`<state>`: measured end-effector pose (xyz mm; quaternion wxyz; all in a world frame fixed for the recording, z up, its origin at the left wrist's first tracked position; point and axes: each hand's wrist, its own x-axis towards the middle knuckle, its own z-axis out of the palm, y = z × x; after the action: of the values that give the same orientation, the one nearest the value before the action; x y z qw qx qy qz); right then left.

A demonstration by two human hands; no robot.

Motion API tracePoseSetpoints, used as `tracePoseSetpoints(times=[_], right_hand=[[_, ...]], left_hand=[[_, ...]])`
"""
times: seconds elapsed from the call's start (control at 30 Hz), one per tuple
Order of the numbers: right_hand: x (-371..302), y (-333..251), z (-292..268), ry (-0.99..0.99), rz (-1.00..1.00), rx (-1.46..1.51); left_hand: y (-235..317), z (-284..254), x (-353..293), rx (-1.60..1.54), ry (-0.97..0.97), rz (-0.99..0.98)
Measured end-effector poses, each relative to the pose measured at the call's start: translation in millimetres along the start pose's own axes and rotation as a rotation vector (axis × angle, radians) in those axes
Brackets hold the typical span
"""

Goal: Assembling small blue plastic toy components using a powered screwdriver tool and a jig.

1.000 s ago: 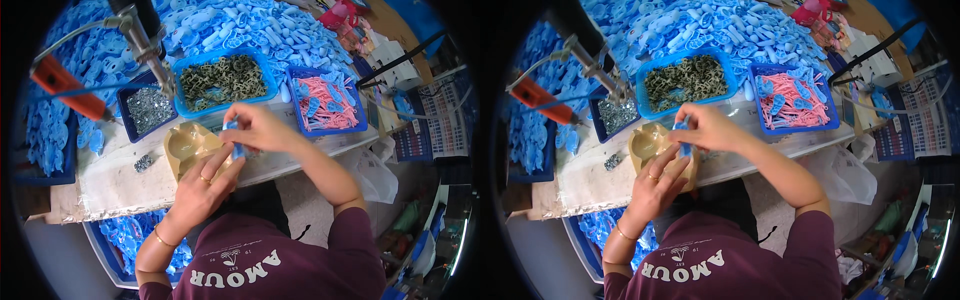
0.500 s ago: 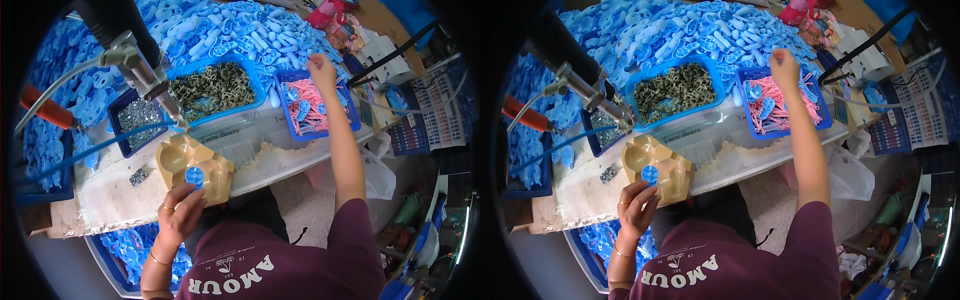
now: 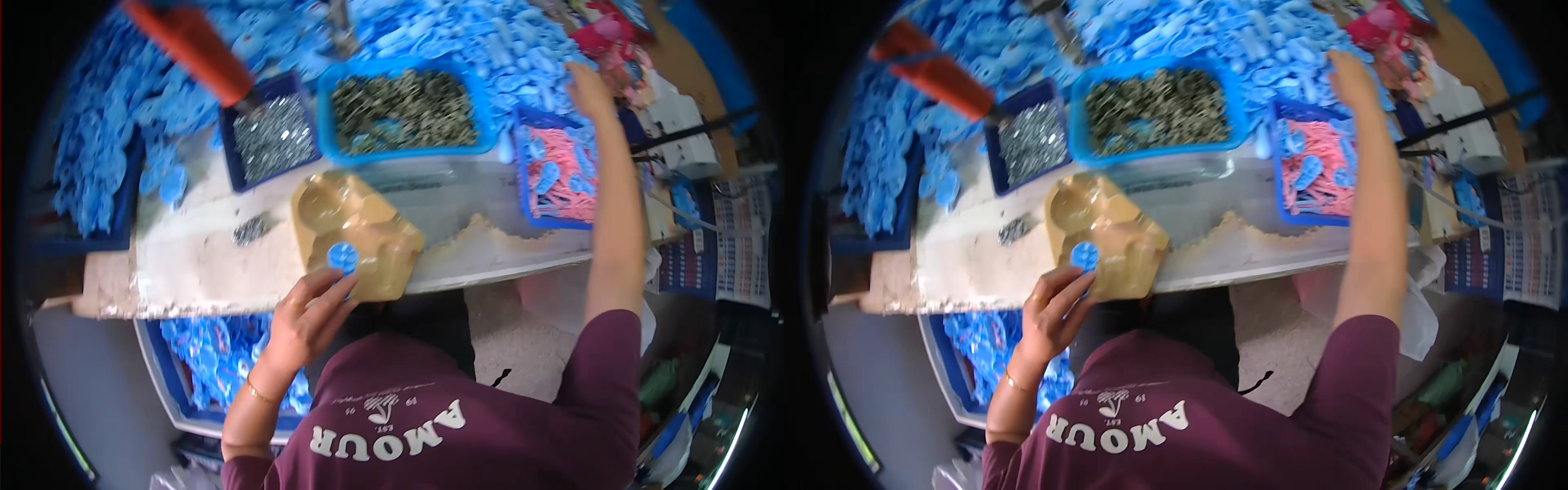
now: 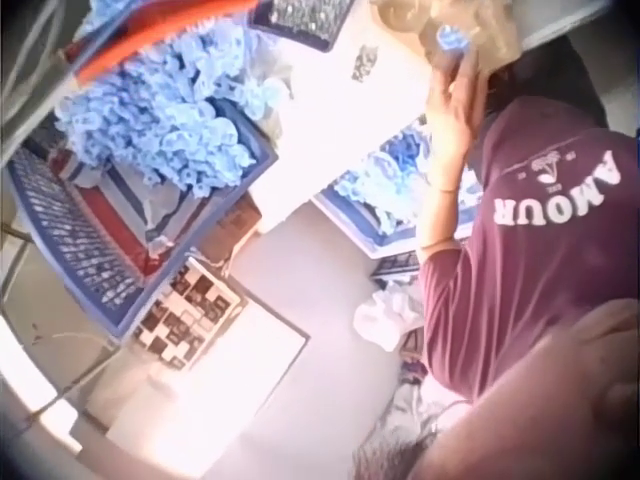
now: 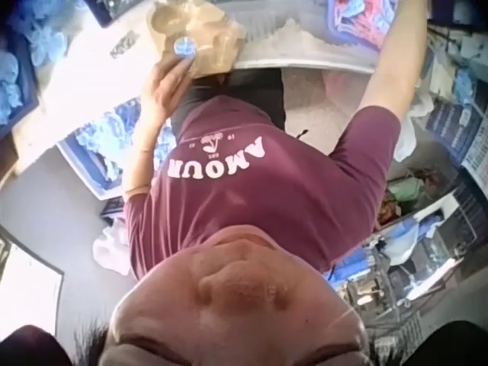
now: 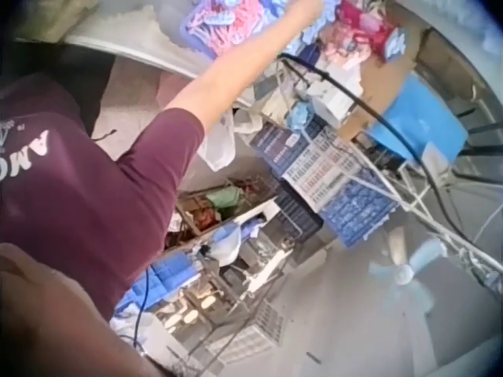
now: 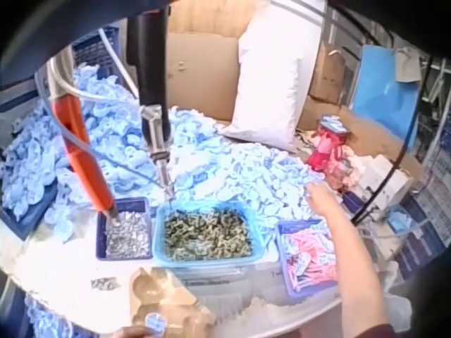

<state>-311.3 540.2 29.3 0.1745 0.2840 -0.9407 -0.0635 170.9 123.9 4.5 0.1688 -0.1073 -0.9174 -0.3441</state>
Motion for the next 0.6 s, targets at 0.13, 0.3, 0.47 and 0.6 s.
tracePoseSetpoints(times=[0.13, 0.3, 0.47, 0.6], right_hand=[[3.2, 0.4, -7.3, 0.023, -0.032, -0.054], [0.1, 7.3, -9.8, 0.099, 0.123, 0.000], [-5.3, -55.4, -58.5, 0.108, 0.259, 0.747], [-53.8, -205.4, -110.3, -0.368, 0.140, 1.205]], left_hand=[[-5.1, 5.3, -3.7, 0.011, -0.012, 0.061], [-8.3, 11.2, -6.2, 0.054, 0.012, 0.146], [-14.1, 25.7, -14.0, 0.073, 0.031, 0.190], [-12.6, 40.8, -11.2, 0.114, 0.040, 0.206]])
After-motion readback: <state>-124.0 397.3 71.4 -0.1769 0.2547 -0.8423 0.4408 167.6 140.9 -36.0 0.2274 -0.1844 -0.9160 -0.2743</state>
